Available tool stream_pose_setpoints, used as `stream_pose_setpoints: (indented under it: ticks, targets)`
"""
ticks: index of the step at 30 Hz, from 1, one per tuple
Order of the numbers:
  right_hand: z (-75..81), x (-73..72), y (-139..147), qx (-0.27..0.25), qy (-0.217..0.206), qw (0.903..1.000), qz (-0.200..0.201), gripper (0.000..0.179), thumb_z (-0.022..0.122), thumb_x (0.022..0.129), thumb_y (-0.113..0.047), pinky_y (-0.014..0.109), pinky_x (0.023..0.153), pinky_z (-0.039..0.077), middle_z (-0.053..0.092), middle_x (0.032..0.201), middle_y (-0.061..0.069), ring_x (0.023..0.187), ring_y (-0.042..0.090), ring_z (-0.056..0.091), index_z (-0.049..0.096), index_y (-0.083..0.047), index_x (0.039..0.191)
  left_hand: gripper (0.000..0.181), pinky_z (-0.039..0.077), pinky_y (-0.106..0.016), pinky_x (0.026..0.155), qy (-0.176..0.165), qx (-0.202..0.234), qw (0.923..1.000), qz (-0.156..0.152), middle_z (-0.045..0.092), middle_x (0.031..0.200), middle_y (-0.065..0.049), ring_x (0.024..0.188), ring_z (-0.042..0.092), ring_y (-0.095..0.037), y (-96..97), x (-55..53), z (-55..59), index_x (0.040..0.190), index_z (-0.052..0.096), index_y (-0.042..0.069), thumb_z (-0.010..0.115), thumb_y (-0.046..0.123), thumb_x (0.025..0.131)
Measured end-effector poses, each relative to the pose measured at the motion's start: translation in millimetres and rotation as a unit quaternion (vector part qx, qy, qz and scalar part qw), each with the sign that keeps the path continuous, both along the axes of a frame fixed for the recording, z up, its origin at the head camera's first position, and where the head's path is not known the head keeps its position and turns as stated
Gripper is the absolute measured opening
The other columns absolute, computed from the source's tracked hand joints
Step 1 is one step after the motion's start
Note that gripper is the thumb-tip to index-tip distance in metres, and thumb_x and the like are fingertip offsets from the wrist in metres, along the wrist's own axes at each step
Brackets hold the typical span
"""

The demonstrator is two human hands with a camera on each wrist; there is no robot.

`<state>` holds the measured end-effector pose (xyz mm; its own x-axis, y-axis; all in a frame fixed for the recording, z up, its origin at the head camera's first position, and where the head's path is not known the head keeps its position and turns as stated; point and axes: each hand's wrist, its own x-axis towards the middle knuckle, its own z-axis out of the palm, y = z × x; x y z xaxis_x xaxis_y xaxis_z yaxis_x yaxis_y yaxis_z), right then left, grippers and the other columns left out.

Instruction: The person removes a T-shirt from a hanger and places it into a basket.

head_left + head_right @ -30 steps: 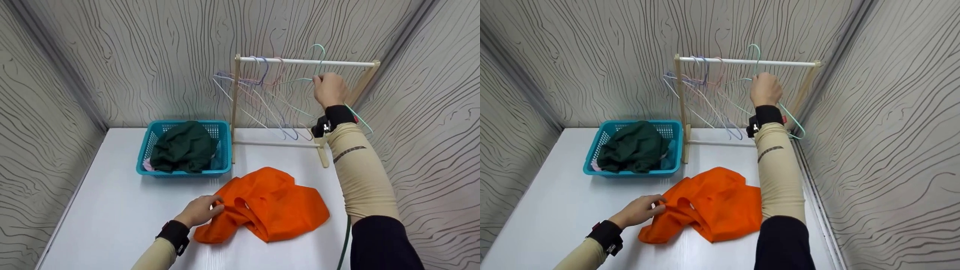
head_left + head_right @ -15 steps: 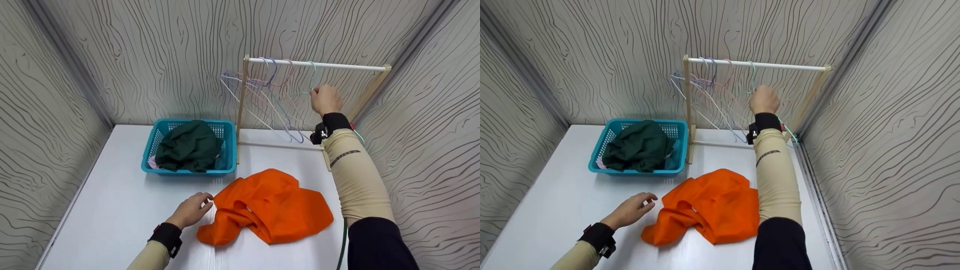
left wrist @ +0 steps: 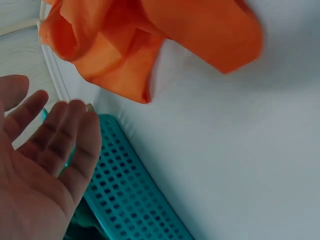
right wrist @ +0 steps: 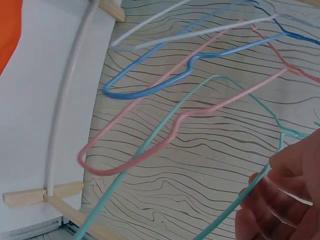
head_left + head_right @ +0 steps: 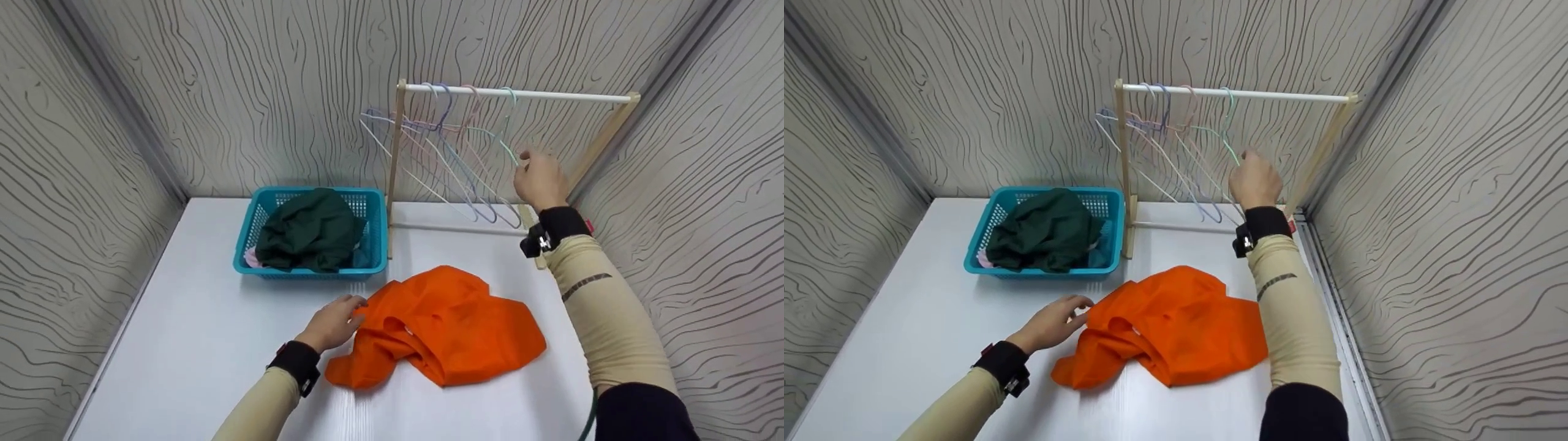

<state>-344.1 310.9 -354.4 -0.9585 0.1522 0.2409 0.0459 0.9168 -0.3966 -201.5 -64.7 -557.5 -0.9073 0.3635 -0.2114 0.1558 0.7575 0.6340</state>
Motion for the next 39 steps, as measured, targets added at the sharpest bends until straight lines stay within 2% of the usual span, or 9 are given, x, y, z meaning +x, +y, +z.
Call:
stream_pose_setpoints:
  ticks: [3,8,12,17,26,29,32,36,39]
  targets:
    - [-8.2,12.1,4,0.009,0.041,0.999,-0.011,0.036,0.043,0.094,-0.012,0.053,0.069,0.046,0.062,0.106,0.022,0.089,0.04,0.06,0.052,-0.004,0.129,0.042,0.043,-0.053,0.106,0.007,-0.019,0.9998,-0.005,0.049,0.143,-0.01,0.123,0.052,-0.03,26.4,-10.1,4.5,0.137,0.052,0.02,0.055,0.035,0.099]
    - [-20.0,37.1,3,0.031,0.064,0.9973,0.016,0.029,0.047,0.094,-0.013,0.051,0.061,0.046,0.064,0.092,0.018,0.079,0.038,0.062,0.056,-0.005,0.12,0.064,0.034,-0.067,0.105,0.004,-0.065,0.9963,-0.056,0.025,0.159,-0.01,0.14,0.031,-0.036,77.9,-19.4,5.3,0.15,0.035,0.028,0.06,0.046,0.093]
    - [-33.5,59.4,-7,0.071,-0.011,0.9934,0.09,0.026,0.051,0.095,-0.019,0.044,0.055,0.047,0.069,0.087,0.014,0.071,0.032,0.063,0.062,-0.005,0.114,0.083,0.03,-0.075,0.101,-0.057,-0.108,0.9908,-0.059,0.004,0.165,-0.007,0.15,0.01,-0.038,110.7,-16.6,-4.0,0.154,0.02,0.037,0.066,0.053,0.086]
    - [-62.2,80.6,-20,0.107,-0.141,0.9682,0.176,0.027,0.057,0.094,-0.024,0.044,0.063,0.051,0.07,0.088,0.012,0.074,0.027,0.065,0.065,-0.004,0.11,0.093,0.033,-0.078,0.094,-0.095,-0.142,0.985,-0.021,-0.003,0.166,-0.007,0.15,0.004,-0.042,134.2,-3.5,-17.0,0.154,0.02,0.041,0.072,0.06,0.078]
    - [-109.3,96.4,-32,0.118,-0.241,0.9404,0.209,0.028,0.061,0.093,-0.028,0.049,0.075,0.051,0.069,0.096,0.014,0.085,0.032,0.064,0.066,-0.005,0.109,0.083,0.028,-0.083,0.093,-0.131,-0.14,0.9814,0.013,0.012,0.164,-0.007,0.147,0.012,-0.045,145.4,21.3,-40.7,0.144,0.045,0.031,0.077,0.058,0.073]
    - [-115.2,98.5,-31,0.115,-0.253,0.9369,0.211,0.029,0.06,0.092,-0.028,0.051,0.077,0.051,0.069,0.101,0.016,0.089,0.035,0.064,0.066,-0.006,0.109,0.079,0.032,-0.081,0.092,-0.095,-0.163,0.982,0.005,0.021,0.162,-0.005,0.146,0.018,-0.044,149.9,24.7,-50.1,0.141,0.049,0.028,0.081,0.051,0.073]
    - [-120.2,100.0,-27,0.112,-0.259,0.9365,0.208,0.029,0.059,0.091,-0.028,0.053,0.079,0.051,0.069,0.106,0.018,0.095,0.037,0.064,0.066,-0.006,0.109,0.06,0.044,-0.073,0.086,-0.017,-0.206,0.9782,-0.017,0.035,0.152,-0.004,0.139,0.032,-0.042,153.8,33.4,-59.6,0.13,0.061,0.019,0.08,0.039,0.076]
    - [-125.9,101.9,-20,0.109,-0.258,0.9384,0.202,0.027,0.06,0.09,-0.027,0.054,0.08,0.051,0.068,0.11,0.02,0.098,0.039,0.064,0.067,-0.006,0.107,0.028,0.058,-0.05,0.071,0.121,-0.253,0.9595,-0.022,0.055,0.118,-0.006,0.107,0.054,-0.033,154.3,40.6,-73.7,0.1,0.073,0.01,0.076,0.03,0.08]
    - [-131.1,105.0,-14,0.101,-0.263,0.9389,0.198,0.027,0.06,0.09,-0.026,0.053,0.08,0.051,0.068,0.111,0.021,0.097,0.038,0.064,0.067,-0.006,0.106,0.024,0.057,-0.04,0.069,0.15,-0.239,0.9591,-0.026,0.059,0.101,-0.008,0.088,0.054,-0.028,148.5,37.1,-81.7,0.096,0.069,0.008,0.074,0.028,0.084]
